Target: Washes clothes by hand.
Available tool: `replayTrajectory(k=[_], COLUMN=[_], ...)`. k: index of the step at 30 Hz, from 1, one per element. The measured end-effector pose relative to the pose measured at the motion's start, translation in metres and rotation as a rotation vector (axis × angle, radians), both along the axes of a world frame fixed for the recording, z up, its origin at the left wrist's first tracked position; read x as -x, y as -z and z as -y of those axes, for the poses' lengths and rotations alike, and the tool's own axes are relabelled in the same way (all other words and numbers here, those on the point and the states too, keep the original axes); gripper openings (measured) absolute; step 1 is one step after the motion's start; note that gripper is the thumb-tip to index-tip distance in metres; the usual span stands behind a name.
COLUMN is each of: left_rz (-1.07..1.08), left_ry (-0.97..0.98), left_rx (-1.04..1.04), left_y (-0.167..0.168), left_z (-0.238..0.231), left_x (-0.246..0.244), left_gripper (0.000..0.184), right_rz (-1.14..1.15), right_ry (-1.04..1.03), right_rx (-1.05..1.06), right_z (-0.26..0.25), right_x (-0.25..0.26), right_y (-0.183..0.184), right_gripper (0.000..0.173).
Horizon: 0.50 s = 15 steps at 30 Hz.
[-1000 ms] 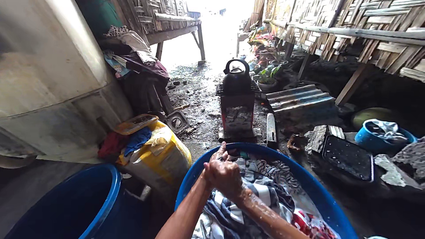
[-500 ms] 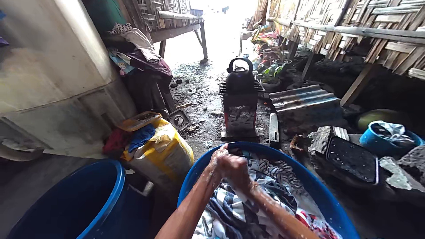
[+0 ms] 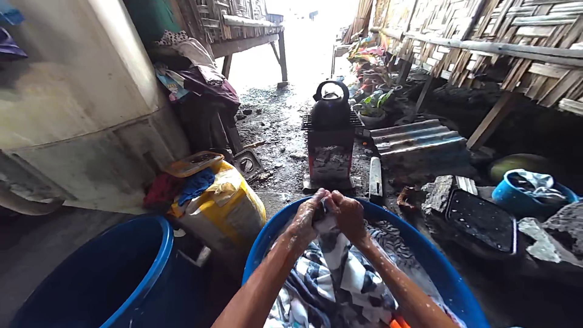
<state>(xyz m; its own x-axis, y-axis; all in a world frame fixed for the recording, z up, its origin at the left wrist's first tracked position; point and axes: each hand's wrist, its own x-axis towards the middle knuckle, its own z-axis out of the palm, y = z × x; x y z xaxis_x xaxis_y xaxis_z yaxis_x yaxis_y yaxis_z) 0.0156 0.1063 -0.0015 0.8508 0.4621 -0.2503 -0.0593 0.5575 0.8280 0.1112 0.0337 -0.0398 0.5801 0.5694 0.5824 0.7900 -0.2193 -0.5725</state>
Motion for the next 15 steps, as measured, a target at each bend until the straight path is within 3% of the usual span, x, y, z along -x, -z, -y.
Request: replayTrajectory(k=[3, 5, 7, 10, 11, 15], left_rz=[0.091, -0.005, -0.101, -0.095, -0.081, -0.027], left_ry=[0.295, 0.311, 0.192, -0.063, -0.147, -0.434], left_rx=[-0.158, -0.252, -0.367, -0.502, -0.532, -0.539], left_y=[-0.003, -0.014, -0.021, -0.027, -0.032, -0.055], left_z=[-0.008, -0.009, -0.007, -0.013, -0.016, -0.029], left_x=[0.008, 0.009, 0.008, 0.007, 0.007, 0.015], left_gripper=[0.015, 0.012, 0.012, 0.021, 0.023, 0.026], right_rz=[-0.286, -0.574, -0.808, -1.017, -1.062, -1.101], right_ry=[-0.060, -0.133, -0.271, -0.571, -0.627, -0.623], right_rx=[0.003, -0.124, -0.166, -0.051, -0.021, 0.073], right_z=[0.000, -0.001, 0.003, 0.012, 0.013, 0.024], right_x=[-0.019, -0.025, -0.025, -0.019, -0.016, -0.030], right_y=[-0.027, -0.037, -0.035, -0.017, -0.012, 0.010], right_gripper=[0.042, 0.040, 0.035, 0.050, 0.047, 0.026])
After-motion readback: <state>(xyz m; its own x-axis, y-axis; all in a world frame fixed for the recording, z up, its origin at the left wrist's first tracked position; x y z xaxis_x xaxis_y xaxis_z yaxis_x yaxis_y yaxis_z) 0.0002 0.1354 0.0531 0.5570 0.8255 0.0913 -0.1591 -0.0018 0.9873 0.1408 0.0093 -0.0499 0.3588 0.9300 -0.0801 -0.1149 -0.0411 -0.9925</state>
